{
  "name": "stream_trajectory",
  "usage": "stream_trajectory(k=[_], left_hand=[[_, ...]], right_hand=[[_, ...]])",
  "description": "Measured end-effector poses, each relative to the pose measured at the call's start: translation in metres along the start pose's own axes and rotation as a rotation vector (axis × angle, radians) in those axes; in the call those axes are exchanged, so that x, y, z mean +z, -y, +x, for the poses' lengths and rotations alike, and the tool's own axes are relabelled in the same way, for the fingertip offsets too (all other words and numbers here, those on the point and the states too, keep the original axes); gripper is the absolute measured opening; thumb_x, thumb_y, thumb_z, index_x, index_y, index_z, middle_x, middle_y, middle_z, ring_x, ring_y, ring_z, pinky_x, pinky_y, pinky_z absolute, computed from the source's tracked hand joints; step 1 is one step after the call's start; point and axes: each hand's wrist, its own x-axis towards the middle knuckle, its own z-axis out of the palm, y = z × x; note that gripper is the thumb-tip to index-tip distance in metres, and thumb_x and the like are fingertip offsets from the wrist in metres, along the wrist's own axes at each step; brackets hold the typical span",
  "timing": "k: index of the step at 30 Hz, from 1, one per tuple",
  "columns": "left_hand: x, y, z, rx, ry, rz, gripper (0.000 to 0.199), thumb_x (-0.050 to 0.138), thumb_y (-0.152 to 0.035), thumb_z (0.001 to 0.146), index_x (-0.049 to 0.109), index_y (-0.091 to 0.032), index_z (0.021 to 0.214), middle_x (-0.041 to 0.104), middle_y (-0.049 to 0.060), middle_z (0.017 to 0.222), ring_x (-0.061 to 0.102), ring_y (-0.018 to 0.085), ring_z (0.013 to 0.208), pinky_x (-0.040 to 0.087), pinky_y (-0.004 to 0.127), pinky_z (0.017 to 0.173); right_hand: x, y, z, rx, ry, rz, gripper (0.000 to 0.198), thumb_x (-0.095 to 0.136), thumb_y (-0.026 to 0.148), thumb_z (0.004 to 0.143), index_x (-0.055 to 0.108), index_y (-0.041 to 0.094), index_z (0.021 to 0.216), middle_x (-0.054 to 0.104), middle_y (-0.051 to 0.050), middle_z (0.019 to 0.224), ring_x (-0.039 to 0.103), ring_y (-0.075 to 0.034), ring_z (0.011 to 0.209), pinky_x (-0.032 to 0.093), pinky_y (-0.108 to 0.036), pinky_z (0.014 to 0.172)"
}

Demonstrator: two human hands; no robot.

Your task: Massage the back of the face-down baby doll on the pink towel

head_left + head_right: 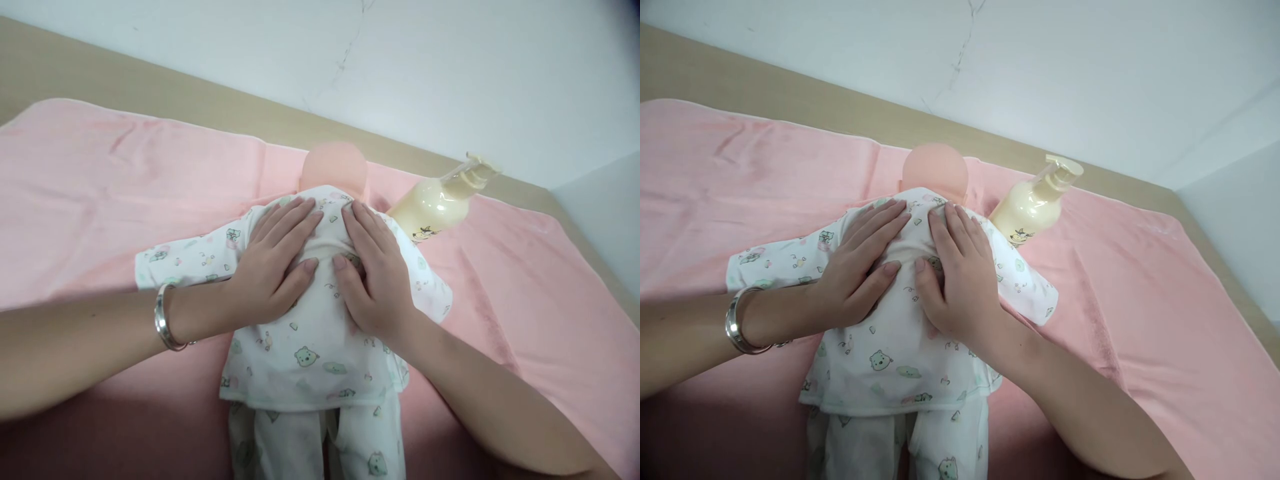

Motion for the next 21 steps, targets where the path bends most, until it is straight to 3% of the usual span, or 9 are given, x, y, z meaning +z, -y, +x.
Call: stream_trajectory(k=[17,21], left_hand=[[0.0009,0.0012,0.0003,0.013,-0.011,0.009,0.055,0.041,-0.033,0.100,0.036,-0.018,0.153,0.038,0.014,0.160,0.032,0.028,0.151,0.024,0.054,0.127],[0.0009,-0.0018,-0.0012,0.024,-0.028,0.028,0.054,0.042,-0.030,0.100,0.037,-0.016,0.152,0.040,0.017,0.158,0.033,0.030,0.151,0.026,0.056,0.126]], right_hand=[[-0.0007,-0.0001,0.0012,0.017,0.009,-0.002,0.058,0.038,0.036,0.097,0.049,0.001,0.143,0.048,-0.021,0.153,0.040,-0.032,0.147,0.035,-0.054,0.122],[-0.0023,0.0011,0.0030,0.055,0.069,0.002,0.060,0.036,0.037,0.097,0.046,0.003,0.146,0.043,-0.020,0.156,0.036,-0.031,0.149,0.031,-0.054,0.124]])
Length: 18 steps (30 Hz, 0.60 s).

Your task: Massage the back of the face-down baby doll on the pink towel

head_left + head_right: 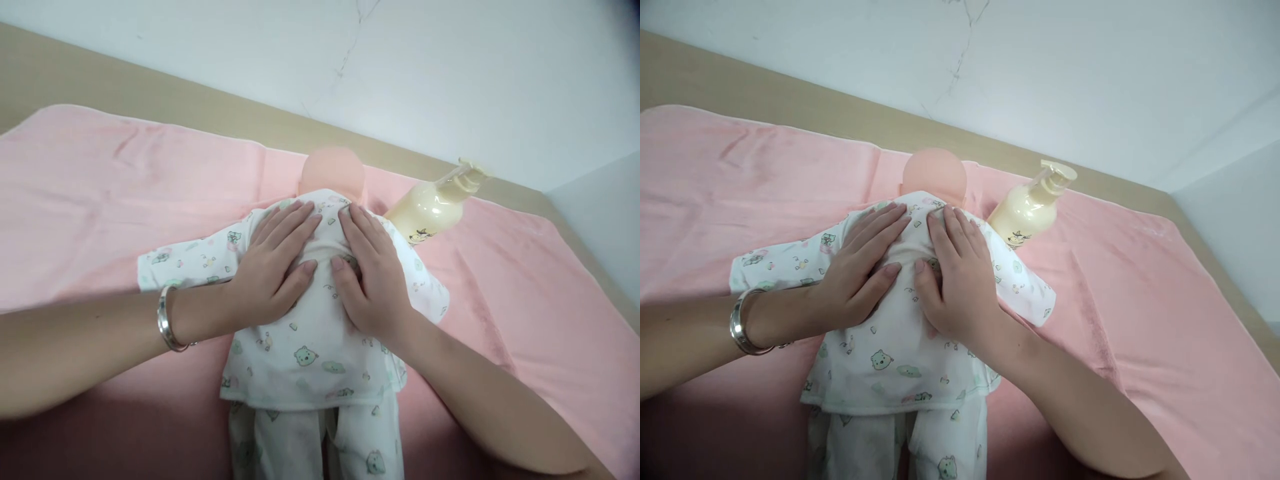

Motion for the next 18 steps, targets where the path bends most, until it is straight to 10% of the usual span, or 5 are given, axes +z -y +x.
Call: stream_trajectory(k=[6,18], left_hand=[[-0.003,-0.010,-0.004,0.071,0.001,0.017,0.054,0.046,-0.020,0.096,0.039,-0.013,0.149,0.045,0.020,0.153,0.034,0.029,0.150,0.031,0.055,0.124],[-0.003,-0.012,-0.004,-0.068,0.024,-0.024,0.057,0.045,-0.026,0.096,0.037,-0.015,0.152,0.039,0.017,0.159,0.028,0.032,0.152,0.025,0.058,0.126]], right_hand=[[-0.002,0.004,0.002,0.100,0.094,-0.013,0.067,0.032,0.039,0.096,0.034,0.001,0.152,0.030,-0.022,0.163,0.017,-0.034,0.156,0.021,-0.059,0.126],[0.001,0.004,-0.001,0.090,0.095,-0.031,0.061,0.034,0.036,0.097,0.035,0.008,0.152,0.036,-0.019,0.160,0.025,-0.033,0.154,0.027,-0.064,0.123]])
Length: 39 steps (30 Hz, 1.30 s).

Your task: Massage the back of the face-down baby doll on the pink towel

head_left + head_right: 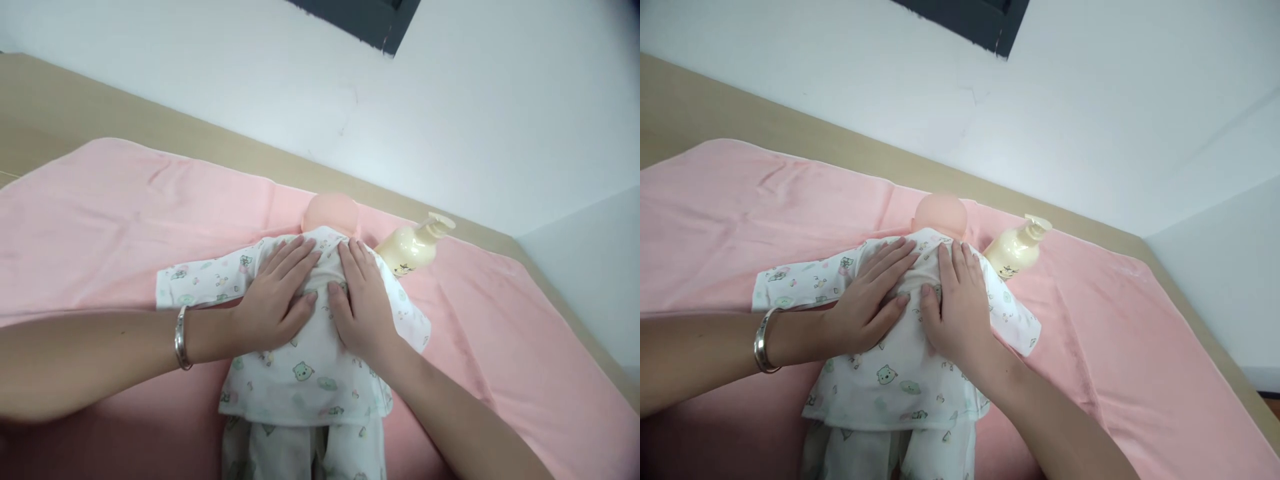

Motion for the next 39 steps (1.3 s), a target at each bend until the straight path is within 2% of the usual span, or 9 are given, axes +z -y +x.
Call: stream_trajectory(k=[13,17,20,22,27,30,33,36,39], left_hand=[[0.000,-0.001,-0.002,-0.052,0.058,0.061,0.055,0.039,-0.028,0.098,0.037,-0.012,0.151,0.035,0.017,0.161,0.024,0.030,0.154,0.024,0.059,0.126],[-0.003,0.000,0.006,-0.212,0.079,0.005,0.058,0.039,-0.035,0.100,0.036,-0.012,0.153,0.032,0.017,0.162,0.026,0.031,0.154,0.025,0.059,0.126],[-0.004,0.001,0.014,-0.364,0.067,-0.044,0.057,0.038,-0.040,0.100,0.042,-0.012,0.150,0.037,0.016,0.160,0.031,0.031,0.152,0.028,0.059,0.124],[-0.004,0.002,0.018,-0.408,0.055,-0.050,0.056,0.036,-0.039,0.101,0.044,-0.011,0.148,0.039,0.016,0.159,0.034,0.030,0.151,0.030,0.058,0.124],[0.000,0.003,0.013,-0.304,0.005,0.010,0.053,0.034,-0.035,0.103,0.041,-0.014,0.151,0.039,0.015,0.159,0.032,0.029,0.151,0.030,0.059,0.124],[0.001,-0.001,0.006,-0.213,0.029,0.044,0.052,0.034,-0.032,0.103,0.043,-0.013,0.150,0.043,0.016,0.157,0.035,0.029,0.150,0.031,0.059,0.124],[-0.001,-0.007,0.002,-0.146,0.055,0.052,0.049,0.034,-0.028,0.102,0.047,-0.014,0.147,0.047,0.015,0.154,0.038,0.027,0.149,0.034,0.055,0.124],[-0.005,-0.008,0.007,-0.178,0.074,0.020,0.049,0.035,-0.030,0.102,0.050,-0.014,0.146,0.047,0.013,0.154,0.039,0.027,0.148,0.033,0.055,0.124],[-0.010,-0.001,0.022,-0.338,0.110,-0.004,0.053,0.038,-0.036,0.100,0.049,-0.012,0.146,0.045,0.013,0.155,0.038,0.029,0.149,0.024,0.060,0.126]], right_hand=[[0.005,0.000,0.002,-0.002,0.027,-0.037,0.062,0.035,0.033,0.097,0.035,0.004,0.152,0.034,-0.021,0.161,0.025,-0.034,0.154,0.027,-0.065,0.123],[0.005,0.004,0.000,-0.020,0.015,-0.065,0.059,0.038,0.031,0.097,0.040,0.004,0.150,0.036,-0.022,0.160,0.026,-0.037,0.153,0.030,-0.066,0.121],[0.003,0.012,-0.008,-0.054,-0.003,-0.105,0.057,0.038,0.028,0.098,0.043,0.002,0.148,0.039,-0.024,0.157,0.031,-0.038,0.151,0.036,-0.065,0.119],[0.001,0.018,-0.015,-0.089,-0.002,-0.128,0.057,0.039,0.026,0.097,0.043,0.001,0.148,0.039,-0.025,0.157,0.031,-0.038,0.151,0.038,-0.064,0.119],[-0.003,0.023,-0.020,-0.115,0.056,-0.116,0.061,0.042,0.023,0.095,0.037,0.003,0.152,0.031,-0.022,0.161,0.024,-0.038,0.153,0.035,-0.064,0.120],[-0.006,0.014,-0.006,-0.061,0.111,-0.048,0.063,0.040,0.032,0.098,0.032,0.004,0.154,0.027,-0.019,0.163,0.020,-0.035,0.155,0.028,-0.065,0.123],[-0.010,0.005,0.009,0.019,0.159,-0.007,0.069,0.037,0.043,0.100,0.028,0.002,0.155,0.026,-0.021,0.164,0.019,-0.033,0.155,0.025,-0.063,0.125],[-0.014,0.008,0.009,0.046,0.157,-0.059,0.072,0.034,0.045,0.100,0.030,-0.003,0.153,0.027,-0.024,0.162,0.022,-0.037,0.154,0.027,-0.061,0.124],[-0.018,0.022,-0.009,-0.001,0.130,-0.171,0.065,0.034,0.037,0.099,0.040,-0.006,0.148,0.040,-0.027,0.155,0.036,-0.042,0.146,0.039,-0.061,0.118]])
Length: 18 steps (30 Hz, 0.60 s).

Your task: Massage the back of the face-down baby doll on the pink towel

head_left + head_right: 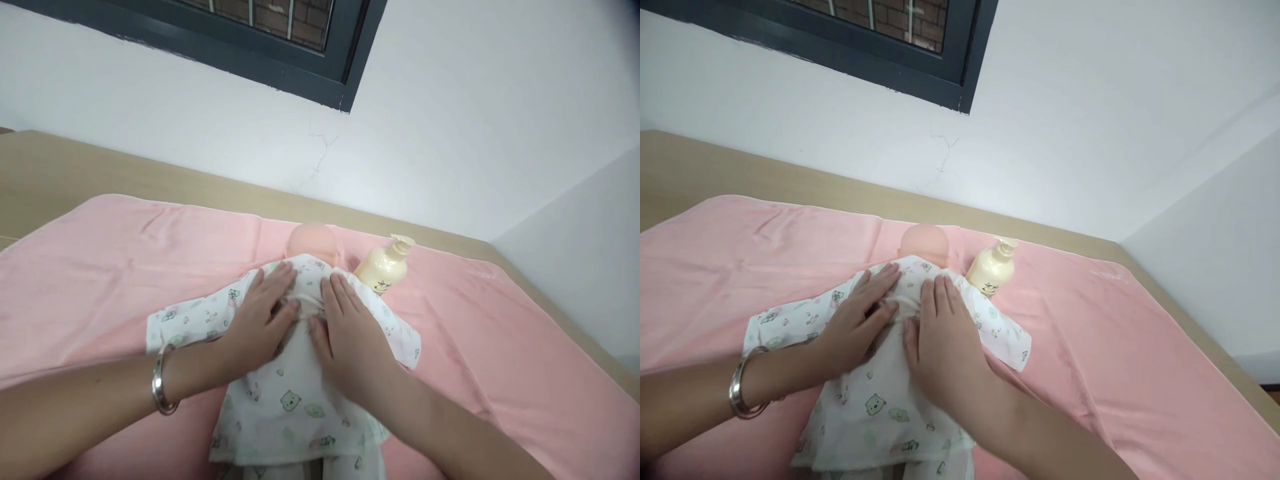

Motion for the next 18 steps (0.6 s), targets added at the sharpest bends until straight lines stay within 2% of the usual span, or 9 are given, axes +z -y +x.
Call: stream_trajectory(k=[2,4,6,8,10,15,18], left_hand=[[-0.002,0.001,0.008,-0.109,0.011,0.002,0.054,0.037,-0.038,0.100,0.049,-0.011,0.146,0.045,0.014,0.155,0.038,0.030,0.148,0.026,0.061,0.125],[-0.002,0.000,0.008,-0.130,0.002,0.027,0.055,0.036,-0.038,0.101,0.047,-0.010,0.146,0.043,0.016,0.156,0.038,0.031,0.148,0.031,0.059,0.123],[0.000,-0.002,0.000,-0.059,-0.017,0.068,0.056,0.033,-0.037,0.102,0.045,-0.008,0.148,0.039,0.018,0.158,0.035,0.031,0.150,0.032,0.059,0.123],[0.001,-0.005,-0.009,0.048,0.005,0.092,0.055,0.031,-0.033,0.102,0.043,-0.006,0.149,0.038,0.018,0.159,0.033,0.030,0.151,0.030,0.058,0.124],[0.000,-0.006,-0.012,0.103,0.047,0.099,0.055,0.033,-0.032,0.101,0.045,-0.007,0.149,0.040,0.017,0.157,0.035,0.030,0.150,0.030,0.058,0.124],[-0.007,0.002,0.008,-0.061,0.026,0.110,0.054,0.034,-0.036,0.101,0.050,-0.009,0.145,0.046,0.015,0.155,0.041,0.030,0.147,0.034,0.056,0.123],[-0.003,0.002,0.006,-0.047,0.002,0.126,0.056,0.032,-0.037,0.102,0.046,-0.007,0.147,0.043,0.017,0.156,0.038,0.031,0.148,0.034,0.056,0.123]], right_hand=[[-0.002,0.008,-0.011,-0.065,-0.035,-0.057,0.059,0.033,0.029,0.098,0.047,-0.004,0.145,0.047,-0.027,0.150,0.044,-0.043,0.141,0.047,-0.061,0.112],[-0.003,0.009,-0.014,-0.091,-0.058,-0.066,0.058,0.032,0.029,0.098,0.050,-0.002,0.143,0.049,-0.026,0.148,0.046,-0.043,0.140,0.049,-0.061,0.110],[-0.003,0.003,-0.005,-0.074,-0.026,-0.030,0.061,0.032,0.035,0.100,0.046,-0.003,0.146,0.044,-0.025,0.152,0.042,-0.041,0.143,0.046,-0.059,0.113],[-0.001,-0.005,0.007,-0.038,0.013,0.013,0.068,0.033,0.042,0.100,0.037,-0.005,0.149,0.035,-0.025,0.157,0.033,-0.040,0.148,0.040,-0.059,0.118],[0.001,-0.009,0.014,-0.010,0.009,0.036,0.070,0.034,0.044,0.100,0.035,-0.005,0.150,0.033,-0.024,0.159,0.032,-0.039,0.149,0.038,-0.059,0.120],[0.004,0.005,-0.005,-0.044,-0.069,-0.011,0.060,0.035,0.032,0.099,0.043,-0.002,0.148,0.044,-0.024,0.153,0.040,-0.039,0.145,0.041,-0.060,0.117],[0.003,0.008,-0.009,-0.063,-0.033,0.025,0.060,0.035,0.031,0.099,0.039,0.000,0.150,0.038,-0.022,0.157,0.033,-0.039,0.149,0.039,-0.060,0.119]])
